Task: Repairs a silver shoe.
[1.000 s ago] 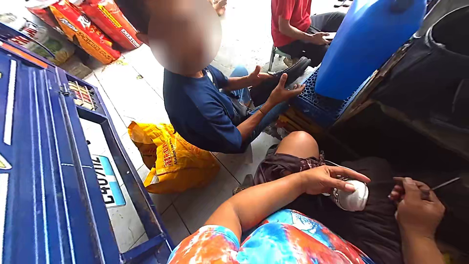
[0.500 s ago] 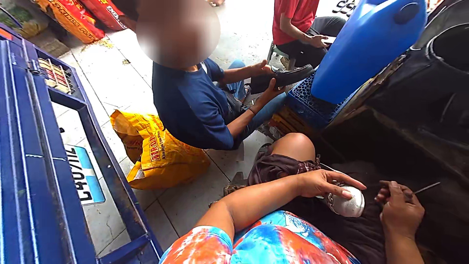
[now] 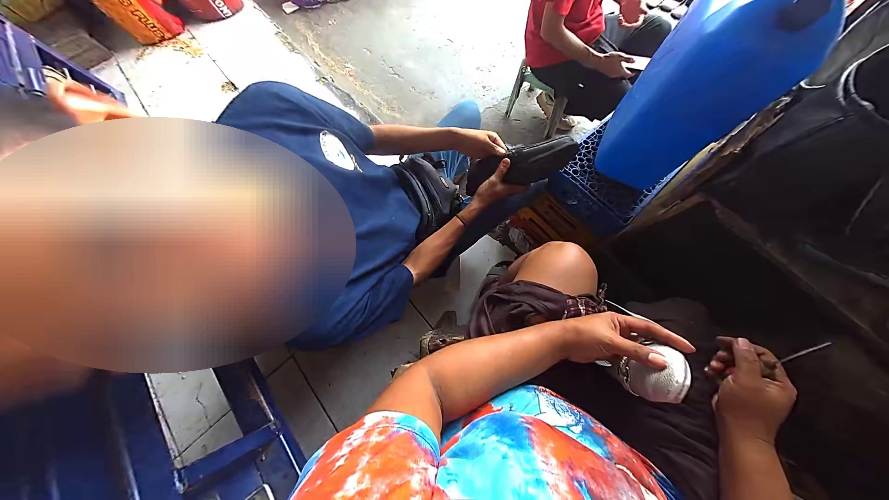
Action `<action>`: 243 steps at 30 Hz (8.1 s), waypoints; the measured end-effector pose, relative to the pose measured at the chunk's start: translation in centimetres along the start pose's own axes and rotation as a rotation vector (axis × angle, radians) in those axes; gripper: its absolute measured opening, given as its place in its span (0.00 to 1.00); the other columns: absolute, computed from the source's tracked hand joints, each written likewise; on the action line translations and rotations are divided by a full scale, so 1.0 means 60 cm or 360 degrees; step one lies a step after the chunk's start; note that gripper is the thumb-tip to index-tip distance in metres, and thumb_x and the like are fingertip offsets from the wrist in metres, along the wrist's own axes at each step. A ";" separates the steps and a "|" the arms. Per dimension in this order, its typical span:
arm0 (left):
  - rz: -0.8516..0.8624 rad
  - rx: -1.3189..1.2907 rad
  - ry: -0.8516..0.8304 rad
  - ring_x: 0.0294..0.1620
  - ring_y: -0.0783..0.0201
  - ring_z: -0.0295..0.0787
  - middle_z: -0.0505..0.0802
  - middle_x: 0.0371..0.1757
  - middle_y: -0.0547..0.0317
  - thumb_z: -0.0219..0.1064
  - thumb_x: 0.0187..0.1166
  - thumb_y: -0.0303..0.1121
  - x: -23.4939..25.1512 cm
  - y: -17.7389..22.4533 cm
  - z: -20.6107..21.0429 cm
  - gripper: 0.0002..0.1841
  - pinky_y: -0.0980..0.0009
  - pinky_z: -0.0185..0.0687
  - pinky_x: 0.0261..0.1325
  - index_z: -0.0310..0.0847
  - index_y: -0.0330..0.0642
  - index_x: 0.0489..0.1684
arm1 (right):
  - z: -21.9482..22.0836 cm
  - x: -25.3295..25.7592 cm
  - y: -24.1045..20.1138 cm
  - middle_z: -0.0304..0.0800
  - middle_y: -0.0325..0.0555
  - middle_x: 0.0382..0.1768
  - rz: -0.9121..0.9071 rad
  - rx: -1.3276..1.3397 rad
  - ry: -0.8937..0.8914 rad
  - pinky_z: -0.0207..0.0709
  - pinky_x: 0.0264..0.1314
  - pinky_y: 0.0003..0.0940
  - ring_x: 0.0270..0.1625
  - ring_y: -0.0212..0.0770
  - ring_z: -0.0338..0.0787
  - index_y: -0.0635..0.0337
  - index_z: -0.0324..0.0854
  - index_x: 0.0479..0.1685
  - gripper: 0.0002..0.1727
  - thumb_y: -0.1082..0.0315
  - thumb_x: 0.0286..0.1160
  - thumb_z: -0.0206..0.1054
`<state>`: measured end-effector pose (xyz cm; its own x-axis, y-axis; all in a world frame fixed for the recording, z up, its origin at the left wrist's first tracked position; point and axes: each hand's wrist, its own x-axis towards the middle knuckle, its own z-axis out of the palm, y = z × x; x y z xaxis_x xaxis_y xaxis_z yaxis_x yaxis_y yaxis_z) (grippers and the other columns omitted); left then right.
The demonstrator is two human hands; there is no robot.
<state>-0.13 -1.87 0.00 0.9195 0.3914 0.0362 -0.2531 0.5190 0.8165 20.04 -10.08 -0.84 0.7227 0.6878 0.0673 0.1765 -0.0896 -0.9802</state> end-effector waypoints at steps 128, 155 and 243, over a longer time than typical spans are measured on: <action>-0.0005 0.0246 0.0317 0.58 0.69 0.88 0.87 0.68 0.61 0.84 0.55 0.51 0.000 0.007 0.004 0.48 0.66 0.86 0.59 0.68 0.41 0.80 | -0.048 -0.006 -0.020 0.79 0.36 0.26 0.0227 0.0022 0.0002 0.81 0.33 0.23 0.24 0.24 0.79 0.75 0.80 0.53 0.16 0.67 0.91 0.53; 0.0341 -0.0483 -0.0043 0.68 0.58 0.85 0.85 0.73 0.55 0.78 0.70 0.43 -0.002 -0.016 -0.062 0.40 0.58 0.82 0.71 0.66 0.56 0.87 | -0.025 -0.105 -0.059 0.85 0.40 0.40 -0.0335 0.0196 -0.1264 0.77 0.37 0.14 0.35 0.22 0.81 0.57 0.79 0.79 0.24 0.72 0.87 0.54; -0.0060 -0.0293 -0.0006 0.52 0.68 0.91 0.89 0.64 0.63 0.78 0.68 0.32 0.069 -0.031 -0.008 0.42 0.68 0.90 0.55 0.64 0.62 0.86 | -0.115 -0.098 -0.149 0.86 0.49 0.33 -0.0390 -0.1318 -0.0991 0.80 0.35 0.46 0.33 0.46 0.85 0.43 0.81 0.80 0.28 0.74 0.81 0.59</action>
<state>3.99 -0.87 -1.62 0.9304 0.3665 0.0103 -0.2692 0.6637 0.6979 18.82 -18.32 8.82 0.1778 0.9798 -0.0912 0.8398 -0.1994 -0.5050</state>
